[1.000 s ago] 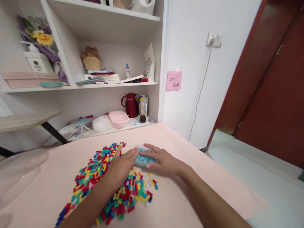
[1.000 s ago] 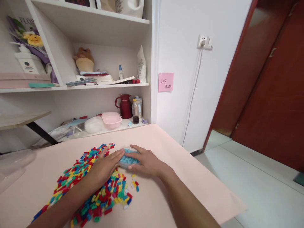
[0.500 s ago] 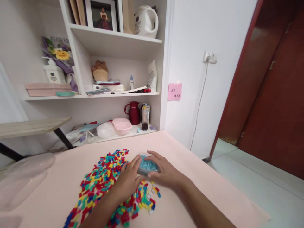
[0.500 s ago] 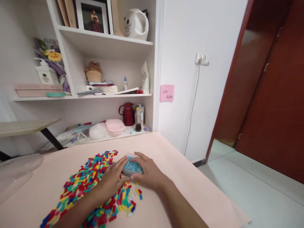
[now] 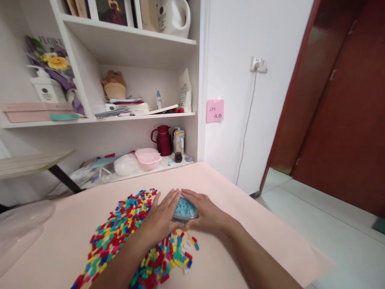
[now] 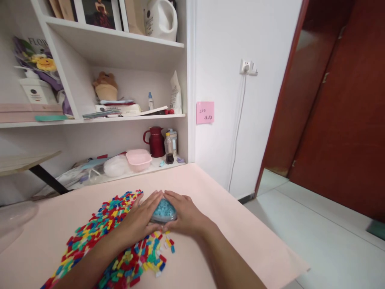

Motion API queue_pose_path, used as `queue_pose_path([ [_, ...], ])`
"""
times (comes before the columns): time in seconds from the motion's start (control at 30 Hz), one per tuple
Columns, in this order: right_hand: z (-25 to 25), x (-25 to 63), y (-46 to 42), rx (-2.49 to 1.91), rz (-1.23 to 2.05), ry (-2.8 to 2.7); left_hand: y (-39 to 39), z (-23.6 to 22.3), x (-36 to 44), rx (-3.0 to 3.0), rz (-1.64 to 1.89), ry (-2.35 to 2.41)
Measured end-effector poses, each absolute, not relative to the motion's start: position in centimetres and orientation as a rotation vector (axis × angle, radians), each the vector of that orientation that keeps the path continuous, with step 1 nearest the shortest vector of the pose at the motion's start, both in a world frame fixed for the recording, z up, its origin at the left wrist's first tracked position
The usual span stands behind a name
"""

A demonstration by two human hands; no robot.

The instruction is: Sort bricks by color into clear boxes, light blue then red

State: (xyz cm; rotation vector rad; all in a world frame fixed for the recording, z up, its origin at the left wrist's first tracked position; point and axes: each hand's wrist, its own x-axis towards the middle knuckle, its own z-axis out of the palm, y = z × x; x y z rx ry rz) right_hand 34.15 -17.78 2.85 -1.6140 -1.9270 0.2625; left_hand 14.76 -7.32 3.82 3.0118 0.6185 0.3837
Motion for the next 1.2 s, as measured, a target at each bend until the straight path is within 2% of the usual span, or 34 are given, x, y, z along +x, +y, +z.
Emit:
queue_pose_path([
  [0.1,2.9,34.2,-17.7,-1.606,0.269,-1.927,-7.2,4.4,15.5,2.965,0.247,0.633],
  [0.47,1.5,33.9,-17.4,-1.582,0.284,-1.866,-6.9,3.9,15.5,2.941,0.242,0.695],
  [0.67,1.0,35.7,-18.1,-1.51,0.52,-1.77,-8.3,5.2,14.6,2.953,0.258,0.657],
  [0.77,0.9,36.7,-18.5,-1.46,0.6,-1.709,-8.1,6.0,12.8,2.949,0.45,0.711],
  [0.83,0.9,37.0,-18.6,-1.443,0.601,-1.685,-7.1,6.2,10.5,2.89,0.741,0.829],
  [0.97,1.5,36.1,-18.5,-1.471,0.392,-1.706,-4.3,4.9,3.1,2.719,1.309,1.053],
  [1.07,2.0,34.9,-18.5,-1.469,0.232,-1.733,-3.1,2.9,-2.4,2.695,1.432,1.174],
  [1.2,2.2,33.5,-18.6,-1.551,0.144,-1.795,-3.6,1.5,-5.9,2.681,1.406,1.232],
])
